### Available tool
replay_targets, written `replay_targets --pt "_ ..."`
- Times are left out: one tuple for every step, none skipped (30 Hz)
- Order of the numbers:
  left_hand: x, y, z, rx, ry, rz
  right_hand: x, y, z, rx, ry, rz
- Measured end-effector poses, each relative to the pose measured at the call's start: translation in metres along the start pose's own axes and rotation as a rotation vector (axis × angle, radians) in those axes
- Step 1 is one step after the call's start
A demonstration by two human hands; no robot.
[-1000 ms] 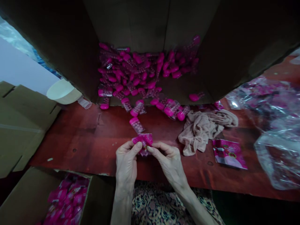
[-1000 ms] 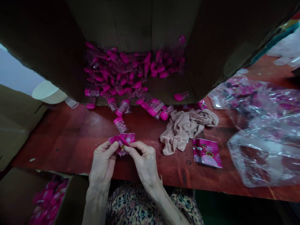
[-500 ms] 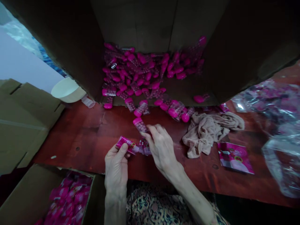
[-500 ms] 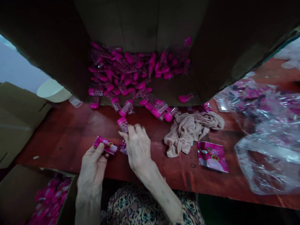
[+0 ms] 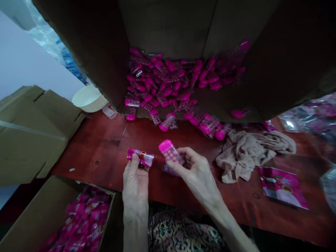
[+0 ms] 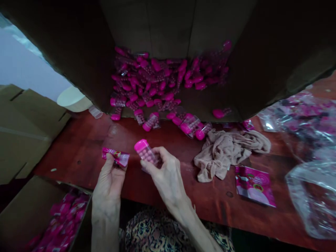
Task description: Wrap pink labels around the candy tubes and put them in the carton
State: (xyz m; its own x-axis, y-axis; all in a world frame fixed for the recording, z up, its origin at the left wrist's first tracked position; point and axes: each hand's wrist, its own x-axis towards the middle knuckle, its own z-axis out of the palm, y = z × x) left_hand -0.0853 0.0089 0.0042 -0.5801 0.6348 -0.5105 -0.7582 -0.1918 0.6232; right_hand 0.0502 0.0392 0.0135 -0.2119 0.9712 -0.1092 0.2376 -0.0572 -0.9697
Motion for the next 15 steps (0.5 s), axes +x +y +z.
replay_targets --pt "-0.001 -0.001 0.003 -0.009 0.007 0.005 -0.007 -0.001 -0.001 0.072 -0.016 0.024" --pt "-0.001 -0.002 0.005 -0.014 0.013 0.015 -0.014 -0.001 0.0 0.128 -0.017 0.044" --pt "-0.003 -0.004 0.008 -0.018 0.019 0.027 -0.019 -0.001 0.001 0.17 -0.006 0.06" --pt "-0.004 -0.005 0.011 -0.019 0.021 0.032 -0.023 0.0 0.003 0.2 0.008 0.073" --pt "-0.006 -0.007 0.013 -0.019 0.016 0.027 -0.026 0.001 0.006 0.221 0.017 0.085" --pt "-0.008 -0.009 0.015 -0.018 0.003 0.017 -0.028 0.002 0.008 0.236 0.025 0.093" --pt "-0.01 -0.011 0.017 -0.018 -0.017 0.007 -0.029 0.002 0.01 0.247 0.029 0.099" --pt "-0.011 -0.013 0.018 -0.019 -0.037 0.002 -0.029 0.003 0.011 0.257 0.03 0.104" --pt "-0.012 -0.014 0.018 -0.02 -0.055 0.002 -0.029 0.004 0.012 0.265 0.03 0.106" --pt "-0.013 -0.016 0.018 -0.022 -0.068 0.005 -0.029 0.004 0.013 0.274 0.031 0.108" --pt "-0.013 -0.018 0.017 -0.02 -0.075 0.009 -0.03 0.005 0.013 0.284 0.028 0.111" --pt "-0.012 -0.019 0.016 -0.012 -0.078 0.008 -0.03 0.005 0.013 0.295 0.02 0.113" --pt "-0.012 -0.02 0.015 0.0 -0.077 0.006 -0.03 0.005 0.013 0.302 0.006 0.116" --pt "-0.011 -0.021 0.014 0.016 -0.077 0.005 -0.03 0.005 0.012 0.302 -0.011 0.119" --pt "-0.01 -0.022 0.013 0.036 -0.08 0.01 -0.03 0.005 0.011 0.298 -0.029 0.121"
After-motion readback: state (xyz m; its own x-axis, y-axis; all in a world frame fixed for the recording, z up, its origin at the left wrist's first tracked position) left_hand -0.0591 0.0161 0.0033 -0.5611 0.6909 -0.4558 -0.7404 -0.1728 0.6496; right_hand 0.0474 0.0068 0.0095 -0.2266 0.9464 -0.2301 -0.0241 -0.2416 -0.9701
